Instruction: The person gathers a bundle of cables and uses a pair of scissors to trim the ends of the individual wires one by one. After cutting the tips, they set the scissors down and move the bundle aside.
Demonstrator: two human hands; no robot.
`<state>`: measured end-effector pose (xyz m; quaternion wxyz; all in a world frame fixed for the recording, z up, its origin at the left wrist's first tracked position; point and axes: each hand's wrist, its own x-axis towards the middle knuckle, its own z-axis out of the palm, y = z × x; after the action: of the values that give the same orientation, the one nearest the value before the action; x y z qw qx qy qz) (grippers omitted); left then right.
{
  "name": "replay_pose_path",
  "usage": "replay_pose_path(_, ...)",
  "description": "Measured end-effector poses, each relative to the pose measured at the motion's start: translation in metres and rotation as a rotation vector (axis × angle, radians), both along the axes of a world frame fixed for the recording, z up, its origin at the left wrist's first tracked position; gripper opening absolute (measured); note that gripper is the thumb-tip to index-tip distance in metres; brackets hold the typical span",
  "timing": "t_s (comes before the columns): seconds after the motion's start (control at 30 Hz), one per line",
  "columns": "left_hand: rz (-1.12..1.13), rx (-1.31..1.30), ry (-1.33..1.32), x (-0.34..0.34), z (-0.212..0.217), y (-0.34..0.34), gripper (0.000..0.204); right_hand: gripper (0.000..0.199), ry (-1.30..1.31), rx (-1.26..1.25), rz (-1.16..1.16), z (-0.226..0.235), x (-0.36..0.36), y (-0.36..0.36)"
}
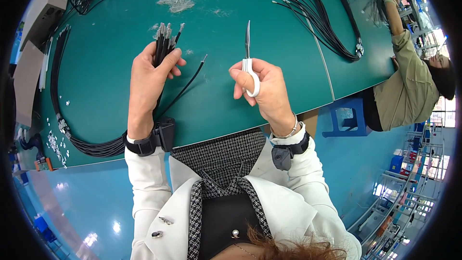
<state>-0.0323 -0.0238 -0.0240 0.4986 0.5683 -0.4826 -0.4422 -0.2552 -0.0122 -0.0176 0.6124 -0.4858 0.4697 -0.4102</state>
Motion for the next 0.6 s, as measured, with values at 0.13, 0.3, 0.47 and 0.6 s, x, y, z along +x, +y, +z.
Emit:
replay_pose_path(0.13,-0.052,0.014,0.035,0.003,0.001,0.001,0.015,0.023,0.028,-0.014,-0.045,-0.010,0.013,-0.003)
replay_pose_path(0.3,-0.134,0.065,0.114,0.005,0.006,0.003,0.016,0.024,-0.088,0.073,-0.020,-0.021,0.044,-0.004)
replay_pose_path(0.47,-0.170,0.121,0.223,0.007,0.007,0.005,0.018,0.024,-0.239,0.084,0.002,-0.025,0.066,-0.003)
replay_pose_path(0.6,-0.179,0.109,0.327,0.011,0.011,0.005,0.019,0.020,-0.246,-0.040,0.003,-0.024,0.075,0.003)
